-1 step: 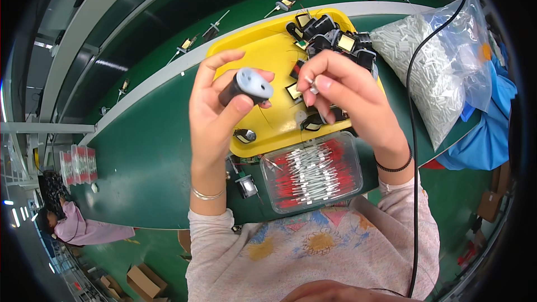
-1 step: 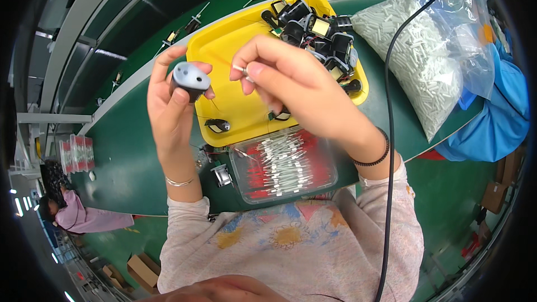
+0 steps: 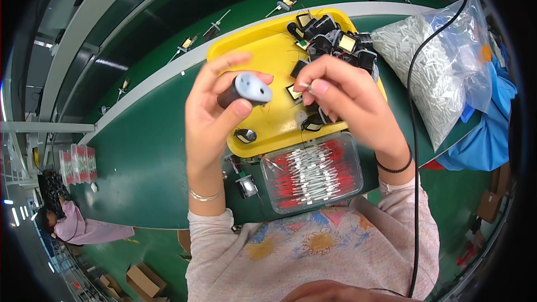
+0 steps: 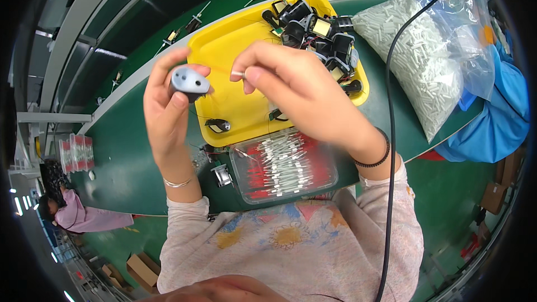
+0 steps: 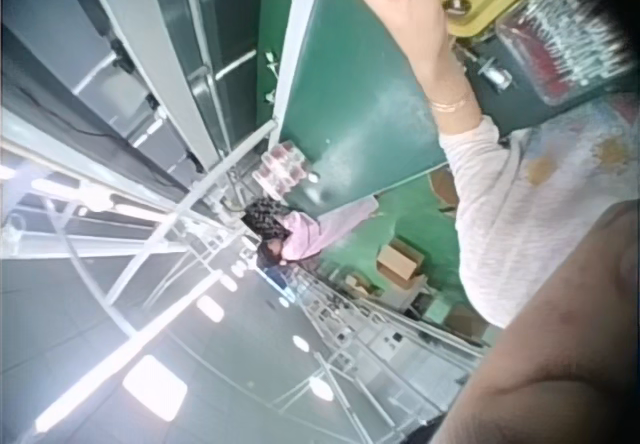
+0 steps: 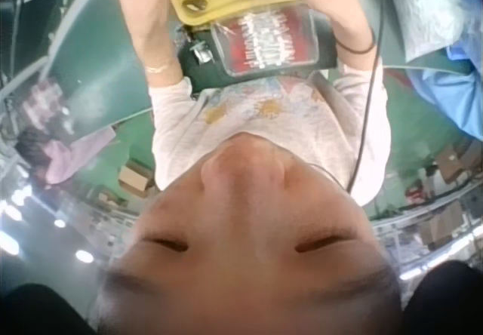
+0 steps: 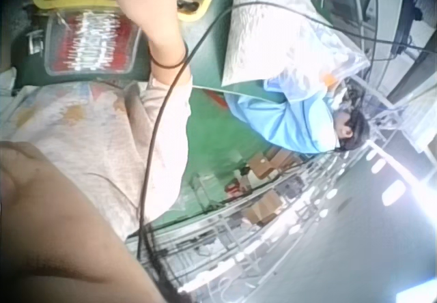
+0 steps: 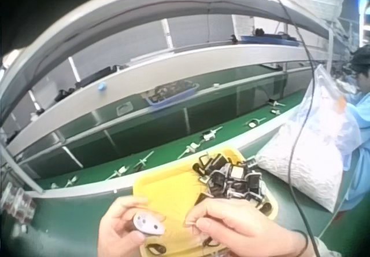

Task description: The person inserts a small white component into a grey cylindrical base and then threads two red wires through the assembly by hand.

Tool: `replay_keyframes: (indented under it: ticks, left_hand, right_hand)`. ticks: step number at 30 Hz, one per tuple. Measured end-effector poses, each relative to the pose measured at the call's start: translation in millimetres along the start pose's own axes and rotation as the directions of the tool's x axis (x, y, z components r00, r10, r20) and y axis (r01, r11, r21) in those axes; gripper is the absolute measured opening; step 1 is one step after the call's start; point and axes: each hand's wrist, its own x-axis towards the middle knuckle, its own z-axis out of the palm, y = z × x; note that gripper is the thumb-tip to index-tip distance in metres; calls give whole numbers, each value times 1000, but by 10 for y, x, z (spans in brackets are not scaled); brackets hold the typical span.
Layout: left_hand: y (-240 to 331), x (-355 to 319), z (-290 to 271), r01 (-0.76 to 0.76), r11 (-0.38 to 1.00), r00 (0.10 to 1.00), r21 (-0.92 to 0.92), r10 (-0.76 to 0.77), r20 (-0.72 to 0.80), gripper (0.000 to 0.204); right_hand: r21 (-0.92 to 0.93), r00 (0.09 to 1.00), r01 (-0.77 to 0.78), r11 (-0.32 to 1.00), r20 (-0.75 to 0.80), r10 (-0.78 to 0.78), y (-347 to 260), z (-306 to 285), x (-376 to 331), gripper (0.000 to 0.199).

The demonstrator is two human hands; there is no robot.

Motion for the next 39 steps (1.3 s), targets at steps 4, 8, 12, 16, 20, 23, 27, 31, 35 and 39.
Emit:
replay_keyframes:
  ticks: [4,8,12,16,20,23,27,31,35,39]
  left_hand:
    - [168,-59,-119,-173,892,985,418,155,77,34]
    - [220,-9,-57,-323,632,929,705,67,365,36]
    - [92,12,-46,-223,785,923,578,-21,385,39]
    - [80,36,-68,-229,821,910,524,-11,415,39]
    - [102,23,-23,-199,912,900,359,25,435,43]
    - [86,26,-10,-156,956,894,247,30,447,39]
    - [63,-5,37,-42,995,900,91,-2,437,34]
    - [-10,7,170,-82,979,881,185,-15,473,37]
    - [-64,-90,235,57,996,973,65,-70,219,42]
    - [-129,-89,276,-194,980,974,50,187,129,41]
  right_hand:
    - [-720,839,374,584,-5,-544,147,87,68,29]
    - [-804,824,365,470,43,-565,116,106,40,35]
    - [-811,819,414,414,133,-558,29,119,-1,44]
    - [-604,853,414,681,-2,-521,63,67,-4,37]
    - [-350,873,460,816,9,-488,61,1,33,17]
    - [-227,868,484,845,1,-497,91,-15,30,17]
    - [5,844,514,858,-182,-505,117,-12,-8,16]
    - [219,834,525,823,-325,-446,77,-16,-99,21]
    - [-107,754,552,827,-359,-550,-27,38,-156,20]
    - [-365,692,612,702,-183,-698,-164,16,-248,19]
